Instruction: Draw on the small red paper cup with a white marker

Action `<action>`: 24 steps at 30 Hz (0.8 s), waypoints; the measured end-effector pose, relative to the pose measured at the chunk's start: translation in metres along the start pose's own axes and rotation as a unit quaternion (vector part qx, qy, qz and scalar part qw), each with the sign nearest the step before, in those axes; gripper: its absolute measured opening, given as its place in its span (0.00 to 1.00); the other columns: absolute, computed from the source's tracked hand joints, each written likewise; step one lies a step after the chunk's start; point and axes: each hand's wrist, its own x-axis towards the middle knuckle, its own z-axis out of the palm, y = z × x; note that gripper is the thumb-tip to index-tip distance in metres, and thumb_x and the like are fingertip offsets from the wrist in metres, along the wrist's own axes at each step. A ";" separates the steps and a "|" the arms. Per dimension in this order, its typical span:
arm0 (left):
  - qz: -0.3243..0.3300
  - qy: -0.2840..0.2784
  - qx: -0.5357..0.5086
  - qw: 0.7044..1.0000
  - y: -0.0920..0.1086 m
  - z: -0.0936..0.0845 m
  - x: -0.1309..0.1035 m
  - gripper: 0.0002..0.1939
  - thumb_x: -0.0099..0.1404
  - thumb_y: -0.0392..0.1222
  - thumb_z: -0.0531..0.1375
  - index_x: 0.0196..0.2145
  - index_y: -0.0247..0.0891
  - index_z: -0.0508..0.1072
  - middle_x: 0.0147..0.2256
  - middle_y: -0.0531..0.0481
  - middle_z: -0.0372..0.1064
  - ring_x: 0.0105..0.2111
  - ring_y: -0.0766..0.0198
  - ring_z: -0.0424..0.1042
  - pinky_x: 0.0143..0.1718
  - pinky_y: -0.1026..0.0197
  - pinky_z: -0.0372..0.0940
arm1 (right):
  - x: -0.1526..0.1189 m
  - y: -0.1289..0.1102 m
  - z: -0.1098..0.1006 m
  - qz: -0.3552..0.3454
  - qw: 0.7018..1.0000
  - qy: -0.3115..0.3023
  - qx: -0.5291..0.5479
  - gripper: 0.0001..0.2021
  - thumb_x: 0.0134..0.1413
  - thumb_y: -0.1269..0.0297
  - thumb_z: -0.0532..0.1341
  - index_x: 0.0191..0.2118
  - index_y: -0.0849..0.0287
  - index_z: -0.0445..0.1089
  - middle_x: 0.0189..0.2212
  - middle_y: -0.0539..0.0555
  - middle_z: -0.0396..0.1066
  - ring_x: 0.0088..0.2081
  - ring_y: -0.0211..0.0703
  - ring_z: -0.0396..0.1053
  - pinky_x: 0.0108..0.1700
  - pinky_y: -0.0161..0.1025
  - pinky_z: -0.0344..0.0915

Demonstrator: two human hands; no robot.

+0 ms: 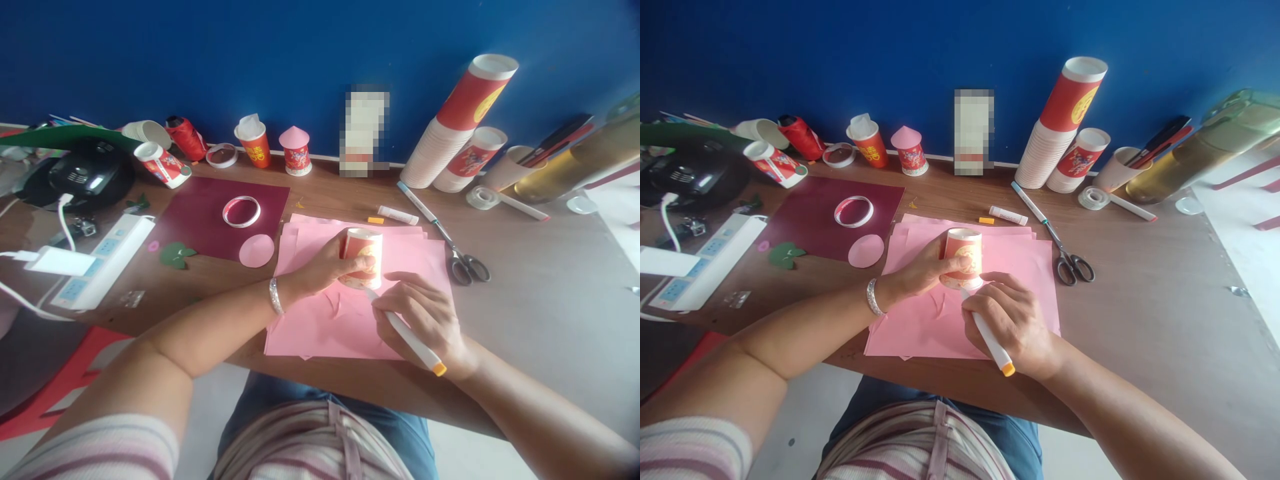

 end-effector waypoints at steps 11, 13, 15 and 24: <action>0.006 0.004 0.023 1.000 -0.001 -0.001 -0.001 0.27 0.61 0.45 0.70 0.54 0.35 0.69 0.46 0.43 0.70 0.43 0.61 0.70 0.42 0.60 0.70 | 0.004 -0.002 -0.005 -0.021 0.999 -0.018 0.035 0.11 0.55 0.81 0.62 0.39 0.58 0.68 0.27 0.46 0.69 0.26 0.34 0.66 0.49 0.47 0.78; 0.002 0.006 0.021 1.000 0.000 -0.001 -0.001 0.27 0.60 0.46 0.70 0.54 0.35 0.69 0.45 0.43 0.70 0.42 0.60 0.70 0.42 0.59 0.70 | 0.006 -0.004 -0.008 -0.025 0.998 -0.019 0.046 0.11 0.55 0.81 0.62 0.39 0.57 0.68 0.27 0.46 0.69 0.26 0.34 0.66 0.49 0.48 0.78; 0.004 0.006 0.020 1.000 0.002 0.000 -0.001 0.26 0.60 0.46 0.70 0.52 0.35 0.70 0.45 0.43 0.70 0.42 0.60 0.71 0.42 0.58 0.69 | 0.007 -0.004 -0.009 -0.021 0.998 -0.018 0.050 0.11 0.55 0.80 0.61 0.39 0.56 0.68 0.27 0.45 0.68 0.25 0.34 0.66 0.50 0.50 0.78; 0.049 -0.007 -0.026 0.998 -0.003 -0.005 0.002 0.27 0.61 0.46 0.70 0.54 0.36 0.68 0.47 0.44 0.70 0.46 0.58 0.70 0.48 0.56 0.68 | 0.007 -0.004 -0.008 -0.009 0.997 -0.029 0.077 0.11 0.55 0.82 0.61 0.39 0.58 0.68 0.27 0.46 0.67 0.26 0.34 0.64 0.59 0.57 0.76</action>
